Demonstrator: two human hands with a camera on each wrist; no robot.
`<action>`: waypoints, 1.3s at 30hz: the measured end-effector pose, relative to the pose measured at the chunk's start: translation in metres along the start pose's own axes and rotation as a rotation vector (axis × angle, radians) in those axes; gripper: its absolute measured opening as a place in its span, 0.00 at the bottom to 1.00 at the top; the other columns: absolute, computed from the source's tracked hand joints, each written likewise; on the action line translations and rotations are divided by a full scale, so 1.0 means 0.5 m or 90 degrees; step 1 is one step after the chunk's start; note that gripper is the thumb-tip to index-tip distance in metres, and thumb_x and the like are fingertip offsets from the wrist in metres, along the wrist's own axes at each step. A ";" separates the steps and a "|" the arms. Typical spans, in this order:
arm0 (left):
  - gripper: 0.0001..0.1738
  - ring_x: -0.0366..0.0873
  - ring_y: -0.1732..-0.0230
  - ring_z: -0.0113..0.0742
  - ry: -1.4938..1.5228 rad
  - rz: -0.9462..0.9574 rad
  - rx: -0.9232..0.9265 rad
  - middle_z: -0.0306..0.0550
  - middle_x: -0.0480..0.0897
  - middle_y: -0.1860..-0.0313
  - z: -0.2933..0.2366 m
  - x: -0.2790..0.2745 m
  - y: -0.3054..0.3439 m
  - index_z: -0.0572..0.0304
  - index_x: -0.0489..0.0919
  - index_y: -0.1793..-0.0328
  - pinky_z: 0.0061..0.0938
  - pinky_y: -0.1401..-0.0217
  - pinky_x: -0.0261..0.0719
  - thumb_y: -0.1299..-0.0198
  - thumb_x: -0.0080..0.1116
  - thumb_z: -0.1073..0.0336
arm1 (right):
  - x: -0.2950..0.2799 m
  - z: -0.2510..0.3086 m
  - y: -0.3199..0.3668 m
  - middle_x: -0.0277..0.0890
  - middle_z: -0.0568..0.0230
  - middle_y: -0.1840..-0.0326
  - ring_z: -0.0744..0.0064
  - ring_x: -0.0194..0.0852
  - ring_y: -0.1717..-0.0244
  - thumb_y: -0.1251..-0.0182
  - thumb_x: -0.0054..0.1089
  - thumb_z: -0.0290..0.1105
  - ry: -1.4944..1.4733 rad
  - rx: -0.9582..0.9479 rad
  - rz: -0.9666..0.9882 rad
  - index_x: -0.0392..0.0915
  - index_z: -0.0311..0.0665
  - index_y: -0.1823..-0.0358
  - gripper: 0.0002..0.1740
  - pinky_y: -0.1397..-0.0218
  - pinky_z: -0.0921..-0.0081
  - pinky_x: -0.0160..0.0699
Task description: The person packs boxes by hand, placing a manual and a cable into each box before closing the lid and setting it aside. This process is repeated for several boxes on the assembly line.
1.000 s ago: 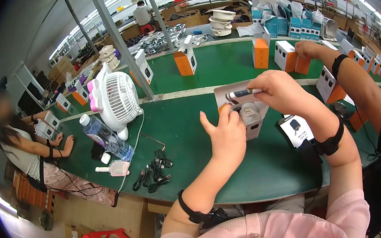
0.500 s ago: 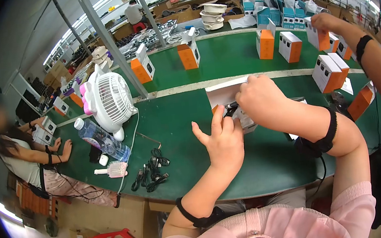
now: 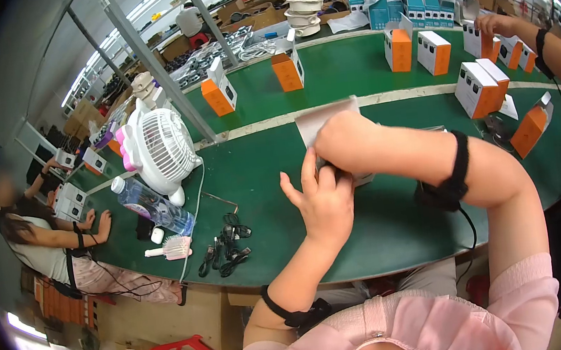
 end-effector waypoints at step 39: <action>0.35 0.61 0.31 0.36 0.943 -0.009 -0.475 0.54 0.62 0.30 0.161 0.127 -0.012 0.61 0.59 0.29 0.32 0.32 0.65 0.43 0.57 0.78 | 0.150 -0.133 0.164 0.74 0.67 0.60 0.78 0.74 0.57 0.48 0.71 0.24 -1.149 0.349 -0.329 0.66 0.35 0.36 0.36 0.55 0.79 0.72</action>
Point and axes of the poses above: each hand's wrist, its own y-axis away from the middle knuckle, its own x-axis out of the palm, z = x × y, the point moved 8 cm from there along -y, towards the middle knuckle
